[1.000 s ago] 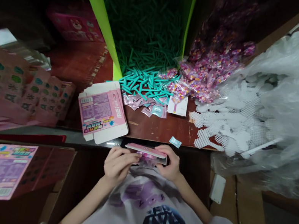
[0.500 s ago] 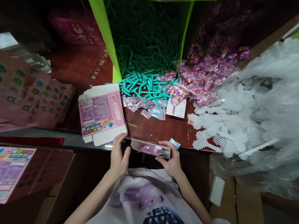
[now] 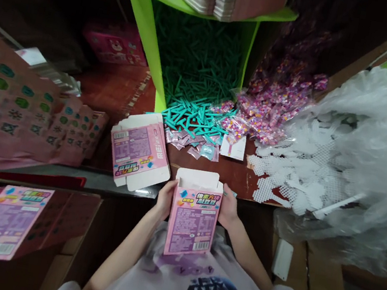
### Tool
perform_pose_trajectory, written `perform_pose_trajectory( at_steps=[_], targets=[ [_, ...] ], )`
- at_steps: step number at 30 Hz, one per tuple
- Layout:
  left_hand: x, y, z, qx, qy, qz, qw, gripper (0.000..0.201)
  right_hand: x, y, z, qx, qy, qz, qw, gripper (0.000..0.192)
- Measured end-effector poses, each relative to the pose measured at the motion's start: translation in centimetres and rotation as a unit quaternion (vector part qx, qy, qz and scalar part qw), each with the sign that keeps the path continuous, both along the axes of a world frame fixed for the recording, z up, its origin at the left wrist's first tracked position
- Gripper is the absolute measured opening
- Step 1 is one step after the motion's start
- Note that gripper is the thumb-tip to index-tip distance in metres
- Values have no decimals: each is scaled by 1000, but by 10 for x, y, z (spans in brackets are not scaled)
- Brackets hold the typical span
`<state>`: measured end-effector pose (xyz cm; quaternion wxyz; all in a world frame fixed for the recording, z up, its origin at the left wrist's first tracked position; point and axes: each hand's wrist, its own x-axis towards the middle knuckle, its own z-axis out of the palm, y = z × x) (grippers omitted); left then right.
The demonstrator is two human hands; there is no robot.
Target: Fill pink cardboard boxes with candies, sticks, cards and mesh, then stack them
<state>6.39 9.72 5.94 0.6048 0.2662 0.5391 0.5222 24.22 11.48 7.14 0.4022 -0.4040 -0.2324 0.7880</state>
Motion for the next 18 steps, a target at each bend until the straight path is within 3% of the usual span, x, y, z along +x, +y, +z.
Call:
perform_pose_trajectory(
  at_steps=[3,5,7,11,16,18],
  targets=[
    [4,-3,-3,-9,1,22,1000,36,1,0,-3,-23,13,-5,1000,52],
    [6,-5,-5,58,89,74,992,35,-1,-1,-5,-34,18,-23,999,47],
    [5,-7,-7,108,147,73,980,37,-4,-1,-6,-36,22,-28,999,46],
    [-2,-7,-8,111,88,11,990,45,-6,-2,-10,-40,24,-26,999,42],
    [-1,3,-3,65,65,30,995,56,-2,3,-21,-105,-12,15,994,19],
    [3,6,-2,71,75,46,994,56,-2,5,-24,-77,-32,-18,996,13]
  ],
)
